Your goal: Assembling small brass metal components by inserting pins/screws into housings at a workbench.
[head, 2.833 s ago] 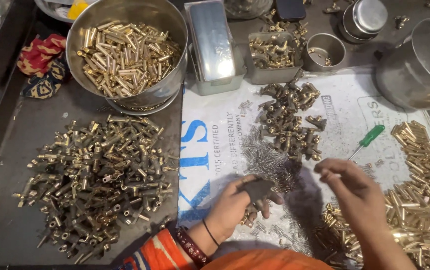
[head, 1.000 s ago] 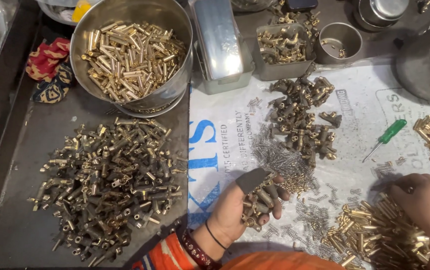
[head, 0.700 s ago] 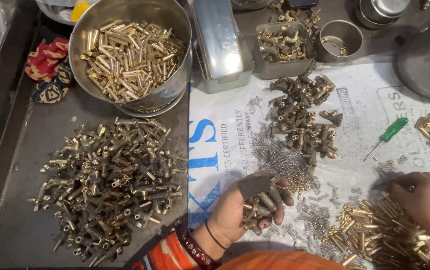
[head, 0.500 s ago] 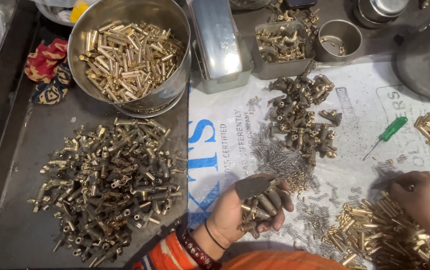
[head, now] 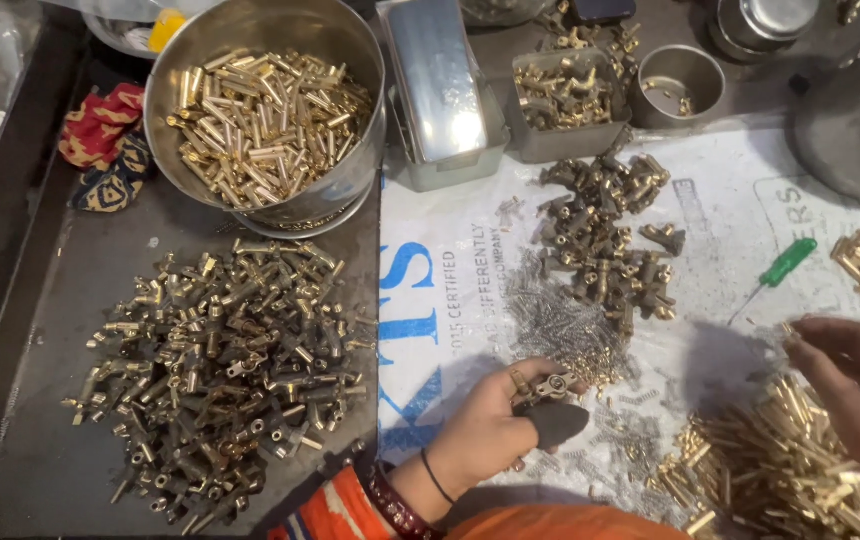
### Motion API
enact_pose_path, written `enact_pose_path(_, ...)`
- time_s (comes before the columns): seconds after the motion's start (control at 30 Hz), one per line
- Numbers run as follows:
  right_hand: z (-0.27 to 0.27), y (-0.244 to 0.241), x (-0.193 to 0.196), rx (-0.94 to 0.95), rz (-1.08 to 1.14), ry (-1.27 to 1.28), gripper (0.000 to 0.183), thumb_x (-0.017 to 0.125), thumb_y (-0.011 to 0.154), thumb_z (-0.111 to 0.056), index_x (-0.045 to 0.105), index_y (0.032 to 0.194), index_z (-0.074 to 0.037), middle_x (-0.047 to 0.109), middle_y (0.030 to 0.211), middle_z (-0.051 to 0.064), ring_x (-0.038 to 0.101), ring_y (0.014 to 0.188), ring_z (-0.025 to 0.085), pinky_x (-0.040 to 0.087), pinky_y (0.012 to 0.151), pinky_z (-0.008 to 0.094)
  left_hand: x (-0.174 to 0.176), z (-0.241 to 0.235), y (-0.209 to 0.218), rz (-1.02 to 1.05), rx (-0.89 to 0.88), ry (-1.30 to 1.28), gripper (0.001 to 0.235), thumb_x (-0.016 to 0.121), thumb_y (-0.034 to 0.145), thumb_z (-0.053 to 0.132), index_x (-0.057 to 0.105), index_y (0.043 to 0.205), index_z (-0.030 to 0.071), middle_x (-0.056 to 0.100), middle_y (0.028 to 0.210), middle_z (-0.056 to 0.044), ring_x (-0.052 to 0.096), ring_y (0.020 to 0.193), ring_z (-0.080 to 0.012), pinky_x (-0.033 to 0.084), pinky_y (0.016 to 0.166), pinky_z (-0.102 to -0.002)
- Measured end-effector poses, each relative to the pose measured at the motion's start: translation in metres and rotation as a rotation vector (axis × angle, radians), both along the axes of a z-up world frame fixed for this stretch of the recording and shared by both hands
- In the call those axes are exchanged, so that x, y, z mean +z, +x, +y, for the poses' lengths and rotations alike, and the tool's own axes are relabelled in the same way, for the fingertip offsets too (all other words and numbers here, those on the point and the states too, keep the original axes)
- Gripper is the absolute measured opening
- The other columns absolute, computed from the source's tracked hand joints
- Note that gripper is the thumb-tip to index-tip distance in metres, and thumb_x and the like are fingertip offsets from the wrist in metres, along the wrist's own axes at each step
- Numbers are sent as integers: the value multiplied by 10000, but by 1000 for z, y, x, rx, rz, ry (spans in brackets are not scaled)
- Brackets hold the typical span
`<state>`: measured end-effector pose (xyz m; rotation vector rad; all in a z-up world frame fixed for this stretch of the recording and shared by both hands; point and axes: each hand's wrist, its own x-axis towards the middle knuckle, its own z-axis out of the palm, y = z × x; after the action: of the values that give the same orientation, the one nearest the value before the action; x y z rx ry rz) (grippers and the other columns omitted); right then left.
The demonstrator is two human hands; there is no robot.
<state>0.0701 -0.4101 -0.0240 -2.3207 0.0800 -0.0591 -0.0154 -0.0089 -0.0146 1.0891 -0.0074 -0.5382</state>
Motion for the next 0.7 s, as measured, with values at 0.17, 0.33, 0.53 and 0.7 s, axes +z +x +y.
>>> enact_pose_path(0.17, 138, -35, 90, 145, 186, 447, 235, 693, 848, -26, 761, 1072, -26, 781, 1106, 114, 750, 1023, 221, 599, 904, 376, 5, -10, 2, -50, 15, 58, 370, 748, 893, 102, 647, 1243, 40, 732, 1006, 2, 677, 868, -40, 561, 752, -207)
enact_pose_path(0.33, 174, -43, 51, 225, 307, 602, 149, 748, 815, 11, 748, 963, 25, 784, 994, 117, 737, 914, 199, 598, 847, 332, 25, -2, -1, -232, 31, 203, 264, 760, 926, 159, 719, 1149, 24, 736, 964, 5, 643, 849, -41, 535, 765, -228)
enact_pose_path(0.53, 183, -49, 46, 172, 410, 664, 130, 749, 833, 2, 731, 958, 34, 767, 900, 119, 710, 823, 189, 574, 765, 338, 36, -2, -1, -277, 20, 376, 290, 773, 872, 229, 721, 1095, 51, 744, 855, -9, 656, 786, -56, 542, 728, -260)
enact_pose_path(0.7, 202, -61, 72, 439, -82, 214, 211, 831, 756, -95, 703, 912, -34, 777, 1022, 50, 731, 960, 141, 572, 853, 294, 17, -3, -4, -288, 6, 372, 232, 726, 846, 121, 718, 1058, 28, 734, 844, -17, 662, 786, -81, 545, 719, -282)
